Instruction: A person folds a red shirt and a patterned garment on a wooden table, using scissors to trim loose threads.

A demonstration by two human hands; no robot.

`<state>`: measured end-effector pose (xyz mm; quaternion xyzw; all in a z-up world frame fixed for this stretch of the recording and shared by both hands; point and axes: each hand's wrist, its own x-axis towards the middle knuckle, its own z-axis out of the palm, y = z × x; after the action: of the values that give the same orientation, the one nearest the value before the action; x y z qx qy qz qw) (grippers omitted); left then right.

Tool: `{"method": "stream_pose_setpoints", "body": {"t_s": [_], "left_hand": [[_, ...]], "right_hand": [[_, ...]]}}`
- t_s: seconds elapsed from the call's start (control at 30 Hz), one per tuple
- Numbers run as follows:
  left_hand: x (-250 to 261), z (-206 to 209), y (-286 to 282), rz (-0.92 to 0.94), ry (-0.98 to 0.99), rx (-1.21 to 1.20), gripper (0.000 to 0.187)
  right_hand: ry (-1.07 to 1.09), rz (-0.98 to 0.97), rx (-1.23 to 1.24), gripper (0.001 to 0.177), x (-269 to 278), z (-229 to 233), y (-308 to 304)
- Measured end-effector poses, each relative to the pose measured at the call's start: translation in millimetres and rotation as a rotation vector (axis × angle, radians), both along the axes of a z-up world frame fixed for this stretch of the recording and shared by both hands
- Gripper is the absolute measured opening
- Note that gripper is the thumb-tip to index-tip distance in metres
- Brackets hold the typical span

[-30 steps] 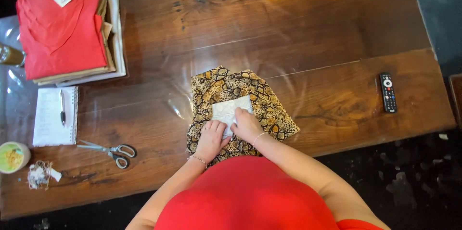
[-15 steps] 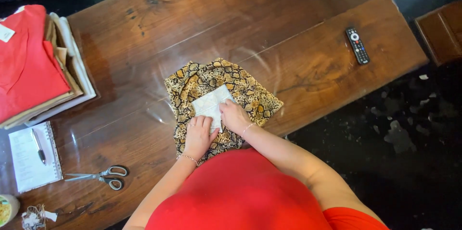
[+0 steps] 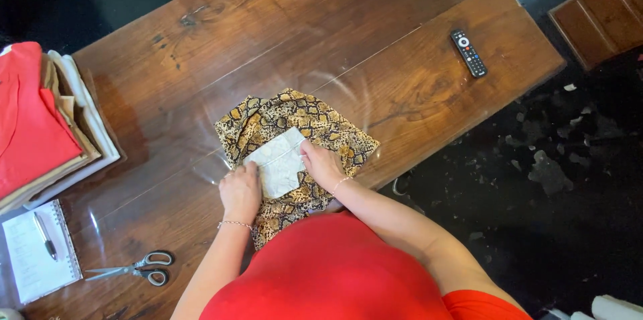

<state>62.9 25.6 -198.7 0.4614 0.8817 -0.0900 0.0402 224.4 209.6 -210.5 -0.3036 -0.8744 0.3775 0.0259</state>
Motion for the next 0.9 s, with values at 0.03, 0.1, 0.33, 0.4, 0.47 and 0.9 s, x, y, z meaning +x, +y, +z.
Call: {"method": "stream_pose_setpoints", "body": {"t_s": [0.03,0.1,0.33,0.4,0.47,0.9], "left_hand": [[-2,14,0,0.069,-0.041,-0.018,0.023],[-2,13,-4,0.121,-0.027,0.004,0.022],[-15,-17,-19,0.349,-0.253,0.113,0.044],[-18,-27,-22,0.387,-0.327,0.125,0.046],[-20,-32,-24,0.425,-0.402,0.134,0.047],[-20,-31,-17,0.423,-0.387,0.107,0.039]], "right_hand": [[-0.043,0.052,0.043,0.008,0,14,-1],[-0.094,0.106,0.084,0.008,3,13,1],[-0.260,0.200,0.350,0.016,18,-64,17],[-0.262,0.182,0.375,0.020,18,-47,16],[-0.267,0.165,0.398,0.024,21,-33,16],[-0.334,0.036,0.166,0.034,31,25,27]]}}
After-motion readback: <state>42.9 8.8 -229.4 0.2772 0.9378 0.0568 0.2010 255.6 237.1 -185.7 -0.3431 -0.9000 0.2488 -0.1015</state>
